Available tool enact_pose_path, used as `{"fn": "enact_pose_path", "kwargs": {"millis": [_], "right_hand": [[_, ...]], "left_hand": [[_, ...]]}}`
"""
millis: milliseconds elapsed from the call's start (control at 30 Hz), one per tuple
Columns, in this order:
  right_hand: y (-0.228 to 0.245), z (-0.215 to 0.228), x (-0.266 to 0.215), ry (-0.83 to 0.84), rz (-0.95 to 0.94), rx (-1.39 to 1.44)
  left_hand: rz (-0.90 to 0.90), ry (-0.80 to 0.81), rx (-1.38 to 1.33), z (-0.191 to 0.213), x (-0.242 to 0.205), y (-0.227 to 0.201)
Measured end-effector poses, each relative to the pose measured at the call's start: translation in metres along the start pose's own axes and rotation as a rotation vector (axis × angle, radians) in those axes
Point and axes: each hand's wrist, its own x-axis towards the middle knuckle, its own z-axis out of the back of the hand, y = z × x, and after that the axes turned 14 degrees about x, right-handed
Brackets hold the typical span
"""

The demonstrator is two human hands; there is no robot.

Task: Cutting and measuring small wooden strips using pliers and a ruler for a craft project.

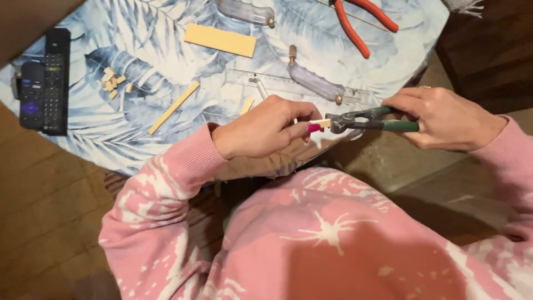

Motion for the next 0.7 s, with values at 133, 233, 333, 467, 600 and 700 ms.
{"fn": "enact_pose_path", "kwargs": {"millis": [133,233,333,467,600,700], "right_hand": [[-0.004,0.003,-0.003,0.04,-0.024,-0.06],[0.003,0.005,-0.006,0.072,-0.041,-0.107],[0.012,0.008,-0.009,0.106,-0.134,-0.144],[0.012,0.008,-0.012,0.135,-0.196,-0.181],[0.018,0.01,-0.013,0.152,-0.219,-0.196],[0.019,0.01,-0.015,0.157,-0.244,-0.184]], "left_hand": [[-0.041,0.006,0.09,-0.006,0.004,0.0],[-0.057,0.025,0.111,-0.013,0.007,0.004],[-0.088,0.013,0.112,-0.018,0.01,0.004],[-0.064,0.01,0.167,-0.019,0.012,0.001],[-0.068,0.012,0.202,-0.022,0.015,0.0],[-0.081,0.005,0.215,-0.023,0.016,-0.001]]}}
